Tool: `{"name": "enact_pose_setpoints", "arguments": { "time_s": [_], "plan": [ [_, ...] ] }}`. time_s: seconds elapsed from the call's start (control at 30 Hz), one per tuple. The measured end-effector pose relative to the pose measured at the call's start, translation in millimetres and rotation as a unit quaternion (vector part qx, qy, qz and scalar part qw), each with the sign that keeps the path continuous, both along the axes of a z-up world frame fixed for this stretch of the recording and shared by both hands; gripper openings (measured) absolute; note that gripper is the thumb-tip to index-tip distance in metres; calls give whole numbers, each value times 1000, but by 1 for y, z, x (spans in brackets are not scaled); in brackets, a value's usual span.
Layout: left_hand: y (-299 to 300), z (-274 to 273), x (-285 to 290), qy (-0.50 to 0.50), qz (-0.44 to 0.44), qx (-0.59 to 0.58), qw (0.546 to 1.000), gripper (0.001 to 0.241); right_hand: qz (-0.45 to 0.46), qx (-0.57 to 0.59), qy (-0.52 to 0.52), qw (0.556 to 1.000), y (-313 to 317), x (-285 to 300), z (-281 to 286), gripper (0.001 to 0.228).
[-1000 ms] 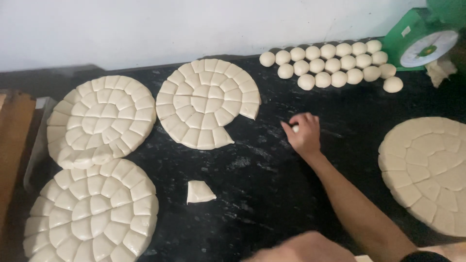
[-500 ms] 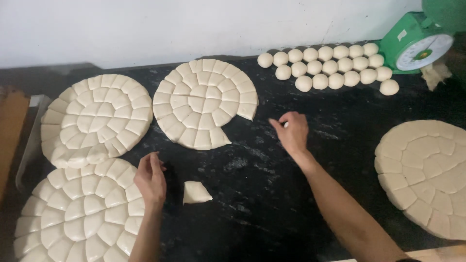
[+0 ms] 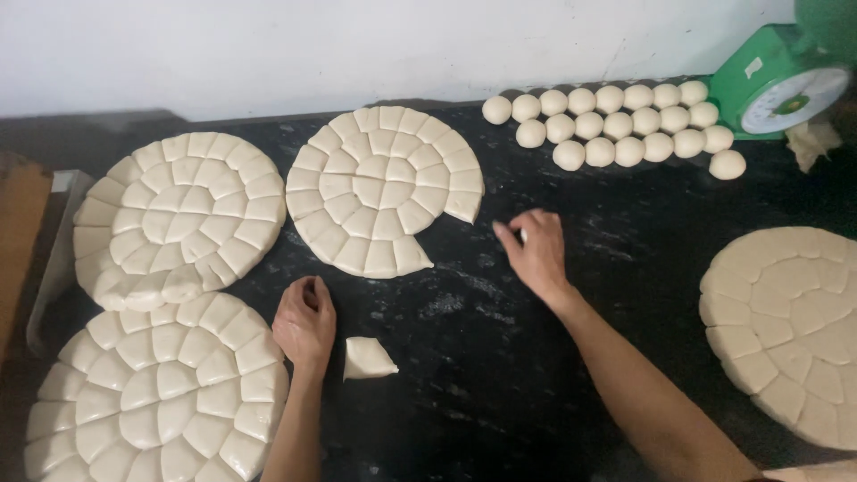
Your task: Flattening dough in a pan, brushing it, and rolling small dough pieces into balls on a countertop
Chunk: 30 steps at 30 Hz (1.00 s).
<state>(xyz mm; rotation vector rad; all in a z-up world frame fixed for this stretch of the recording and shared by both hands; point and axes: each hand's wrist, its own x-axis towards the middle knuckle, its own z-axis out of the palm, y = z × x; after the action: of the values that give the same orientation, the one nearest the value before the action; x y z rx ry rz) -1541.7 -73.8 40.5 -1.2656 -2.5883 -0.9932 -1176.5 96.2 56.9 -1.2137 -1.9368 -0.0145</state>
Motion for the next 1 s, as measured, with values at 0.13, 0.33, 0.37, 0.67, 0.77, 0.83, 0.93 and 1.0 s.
{"name": "enact_pose_setpoints", "arguments": {
  "time_s": [0.13,0.33,0.37,0.67,0.77,0.83,0.93,1.0],
  "plan": [
    [-4,11,3,-27,-6,0,1000,17,104,-38,-34,993,-45,29,11,8],
    [-1,5,1,-21,1,14,1000,13,-66,19,31,997,72,28,-31,20],
    [-4,6,4,-24,4,12,1000,13,-64,18,28,997,59,23,-29,20],
    [-2,26,5,-63,-5,11,998,13,-68,-247,11,967,9,43,45,70],
    [0,31,9,-45,-14,13,999,14,-82,-500,48,861,45,-2,109,65],
    [0,32,7,-62,-10,-9,998,13,12,-353,13,936,86,-24,106,62],
    [0,31,6,-60,-16,1,998,11,92,-263,33,960,150,-64,101,68],
    [2,27,5,-55,-7,-7,998,10,103,-245,-13,964,188,-81,88,72]
  ]
}}
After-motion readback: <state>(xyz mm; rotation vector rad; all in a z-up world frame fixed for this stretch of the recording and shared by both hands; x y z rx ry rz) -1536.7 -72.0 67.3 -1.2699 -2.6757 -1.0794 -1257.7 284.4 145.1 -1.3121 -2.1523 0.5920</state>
